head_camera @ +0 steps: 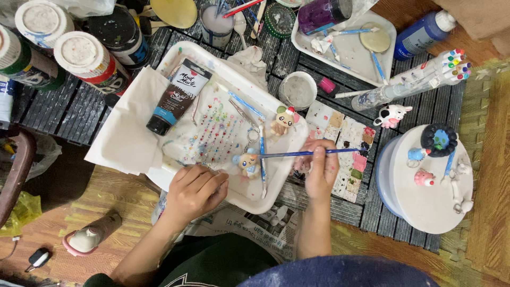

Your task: The person paints a small figurine using a fine brush, dipping it into a paint palette and applying color to the figurine's details. They rotate the figurine to access different sides and occasionally switch brushes.

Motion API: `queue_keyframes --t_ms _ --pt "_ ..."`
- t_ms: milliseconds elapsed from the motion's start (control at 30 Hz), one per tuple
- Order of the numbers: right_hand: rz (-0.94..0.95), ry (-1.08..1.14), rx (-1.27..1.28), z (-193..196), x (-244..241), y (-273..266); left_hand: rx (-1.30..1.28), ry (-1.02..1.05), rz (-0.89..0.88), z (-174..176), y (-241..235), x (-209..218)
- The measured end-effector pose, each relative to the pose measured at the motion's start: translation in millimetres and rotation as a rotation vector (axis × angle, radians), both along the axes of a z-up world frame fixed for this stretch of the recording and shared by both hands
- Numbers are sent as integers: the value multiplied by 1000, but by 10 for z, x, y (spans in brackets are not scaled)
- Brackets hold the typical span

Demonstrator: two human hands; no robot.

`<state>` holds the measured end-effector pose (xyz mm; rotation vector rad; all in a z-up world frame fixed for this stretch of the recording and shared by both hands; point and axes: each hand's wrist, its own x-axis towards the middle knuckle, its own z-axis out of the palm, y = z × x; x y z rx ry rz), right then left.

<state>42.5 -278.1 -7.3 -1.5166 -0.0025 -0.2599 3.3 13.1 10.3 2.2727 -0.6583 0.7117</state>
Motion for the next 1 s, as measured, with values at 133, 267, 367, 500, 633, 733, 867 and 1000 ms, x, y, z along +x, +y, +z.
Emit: queue_keyframes --t_ms 133,267,367,500,633,733,867,1000 --pt "-44 -28 -1 -9 -31 -136 -1 3 0 -14 -2 -4" --pt "-38 4 19 -11 -135 -112 2 -10 7 -10 -4 -3" --pt "14 -19 9 -35 -176 11 4 -3 5 -6 6 -9" --pt "64 7 -39 -24 -210 137 2 -7 6 -10 -5 -7" --pt "104 10 -50 -9 -184 164 1 -1 9 -13 -7 -11" --pt "77 16 -15 -13 -169 116 2 -5 10 -16 -5 -15" --pt "26 -7 -42 -15 -112 -86 8 -8 13 -11 -7 -12" --pt "-70 -5 -98 -28 -108 -195 6 -14 10 -10 -5 -4"
